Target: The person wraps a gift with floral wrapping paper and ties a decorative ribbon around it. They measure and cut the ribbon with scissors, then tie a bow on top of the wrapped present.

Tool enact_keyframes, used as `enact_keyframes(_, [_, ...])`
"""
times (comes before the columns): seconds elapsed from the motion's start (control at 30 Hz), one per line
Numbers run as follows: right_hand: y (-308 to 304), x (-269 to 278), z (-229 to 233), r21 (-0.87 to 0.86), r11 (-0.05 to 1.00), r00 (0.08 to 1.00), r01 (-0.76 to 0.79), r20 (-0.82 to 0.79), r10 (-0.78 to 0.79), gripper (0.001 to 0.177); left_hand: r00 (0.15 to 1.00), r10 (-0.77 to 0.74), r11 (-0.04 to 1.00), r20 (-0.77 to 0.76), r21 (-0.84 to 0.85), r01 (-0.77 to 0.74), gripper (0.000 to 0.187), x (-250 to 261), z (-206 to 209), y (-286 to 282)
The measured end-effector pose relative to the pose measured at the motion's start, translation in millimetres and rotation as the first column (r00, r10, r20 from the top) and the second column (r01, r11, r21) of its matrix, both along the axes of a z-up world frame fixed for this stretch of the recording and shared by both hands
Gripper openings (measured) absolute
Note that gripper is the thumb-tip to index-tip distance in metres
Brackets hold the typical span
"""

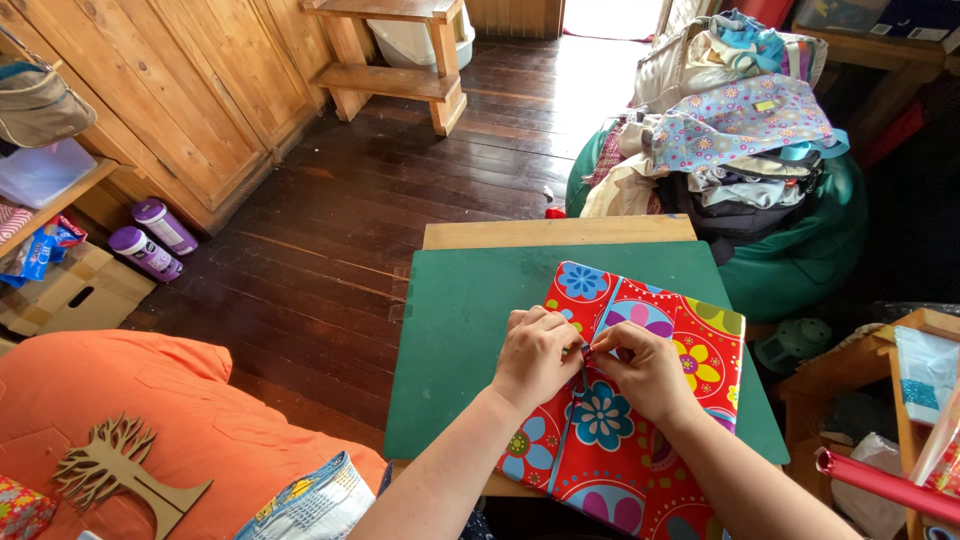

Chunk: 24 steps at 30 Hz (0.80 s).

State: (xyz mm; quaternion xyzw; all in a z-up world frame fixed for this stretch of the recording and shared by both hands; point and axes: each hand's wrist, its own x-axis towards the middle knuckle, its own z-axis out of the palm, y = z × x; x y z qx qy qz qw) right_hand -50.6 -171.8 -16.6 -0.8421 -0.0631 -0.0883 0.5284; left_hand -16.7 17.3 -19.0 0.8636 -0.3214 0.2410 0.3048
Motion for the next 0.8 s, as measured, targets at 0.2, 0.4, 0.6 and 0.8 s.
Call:
enact_keyframes(0.2, [-1.6,0.4,0.6,-0.036,0.999,0.999,-0.019,0.037,0.02,0.007,0.975,-0.028,0.998,-0.22,-0.062,0.015,0.013,-2.2,12.0,3.0])
enact_keyframes(0.4, [0.4,7.0,4.7,-0.04,0.999,0.999,-0.027,0.015,0.028,0.008,0.945,-0.122,0.992,-0.302,-0.012,0.125,0.013,7.6,18.6,7.2])
enact_keyframes(0.6, [0.2,1.1,8.5,0.003,0.998,0.977,0.069,-0.204,-0.067,0.01,0.947,-0.127,0.987,-0.296,-0.134,0.091,0.008,11.4,8.4,7.5])
enact_keyframes(0.8, [7.7,-5.5,17.7,-0.148,0.987,0.998,0.061,0.037,-0.056,0.011,0.961,-0.063,0.993,-0.27,-0.112,0.034,0.01,13.5,2.8,4.8])
